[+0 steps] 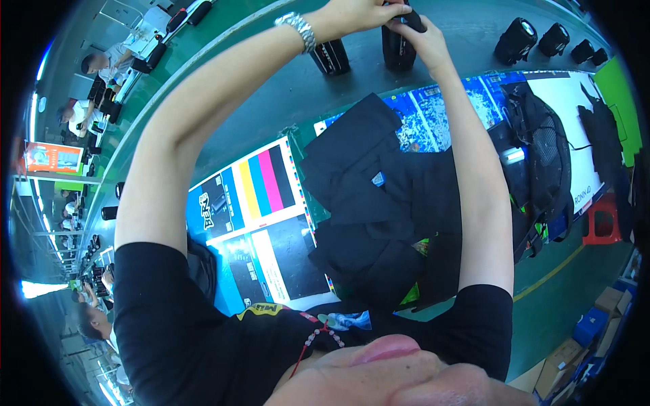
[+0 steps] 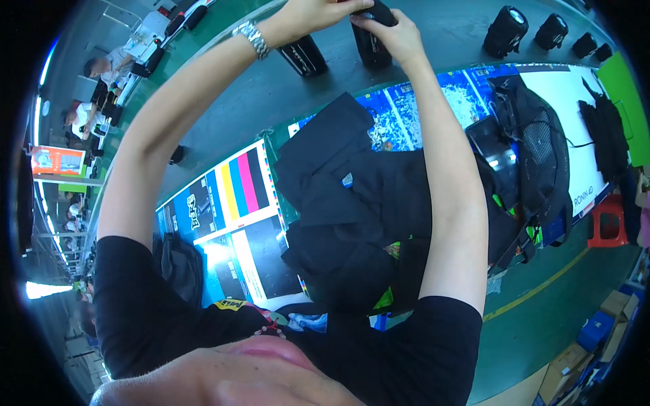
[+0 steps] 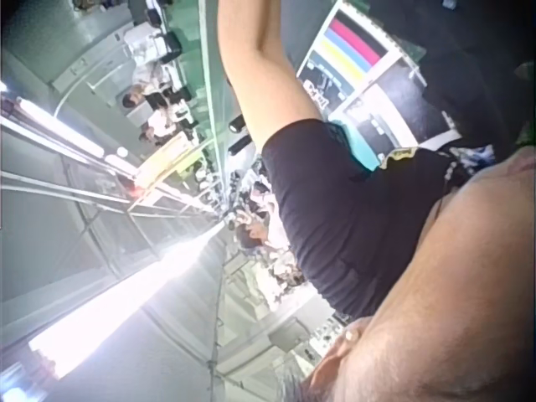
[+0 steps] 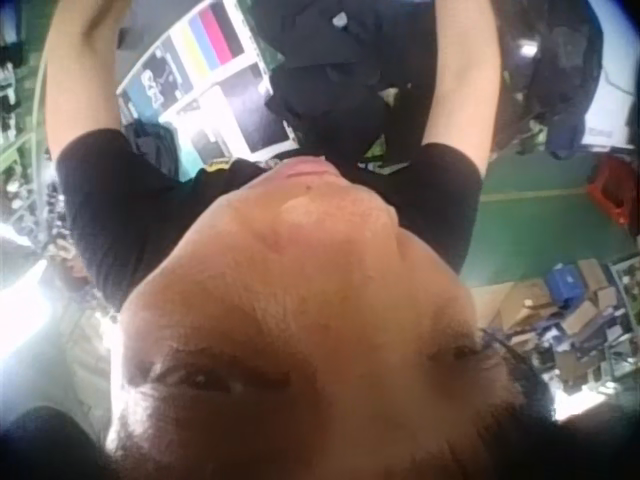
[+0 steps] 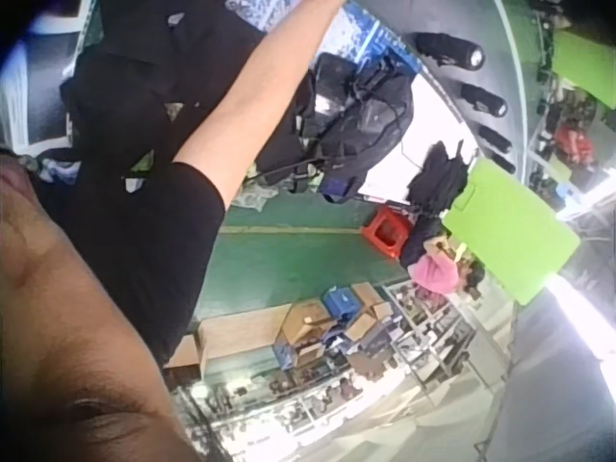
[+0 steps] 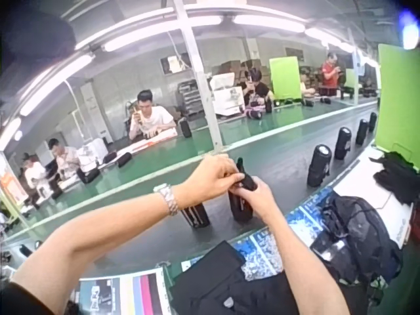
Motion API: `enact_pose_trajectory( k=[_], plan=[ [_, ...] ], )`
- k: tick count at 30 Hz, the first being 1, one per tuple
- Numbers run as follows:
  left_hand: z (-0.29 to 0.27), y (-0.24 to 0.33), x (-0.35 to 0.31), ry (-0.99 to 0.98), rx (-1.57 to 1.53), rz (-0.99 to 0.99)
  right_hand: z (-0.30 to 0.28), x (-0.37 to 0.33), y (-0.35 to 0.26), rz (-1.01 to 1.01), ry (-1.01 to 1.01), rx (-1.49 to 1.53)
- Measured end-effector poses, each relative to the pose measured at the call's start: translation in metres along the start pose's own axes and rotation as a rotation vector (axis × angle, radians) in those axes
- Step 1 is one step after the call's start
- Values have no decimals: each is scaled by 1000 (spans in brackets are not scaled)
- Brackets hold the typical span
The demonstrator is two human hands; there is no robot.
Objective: The person picks up black fabric items, pulls the fabric taut, and places them onto a cylindrical testing device at an assembly station.
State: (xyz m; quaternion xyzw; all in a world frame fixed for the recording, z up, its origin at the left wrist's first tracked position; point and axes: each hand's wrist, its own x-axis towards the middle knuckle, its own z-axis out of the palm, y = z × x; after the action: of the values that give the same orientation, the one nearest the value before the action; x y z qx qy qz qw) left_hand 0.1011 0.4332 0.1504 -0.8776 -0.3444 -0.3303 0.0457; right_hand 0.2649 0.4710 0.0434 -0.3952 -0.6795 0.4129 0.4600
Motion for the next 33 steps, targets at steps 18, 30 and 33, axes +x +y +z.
enact_pose_trajectory(
  k=[18,30,33],
  plan=[
    [167,-17,1,819,-1577,-884,-17,62,48,176,88,771],
    [177,-14,-47,886,-810,-1342,37,47,78,480,647,425],
    [147,33,-55,622,-804,-1245,-23,75,127,466,397,629]
  ],
)
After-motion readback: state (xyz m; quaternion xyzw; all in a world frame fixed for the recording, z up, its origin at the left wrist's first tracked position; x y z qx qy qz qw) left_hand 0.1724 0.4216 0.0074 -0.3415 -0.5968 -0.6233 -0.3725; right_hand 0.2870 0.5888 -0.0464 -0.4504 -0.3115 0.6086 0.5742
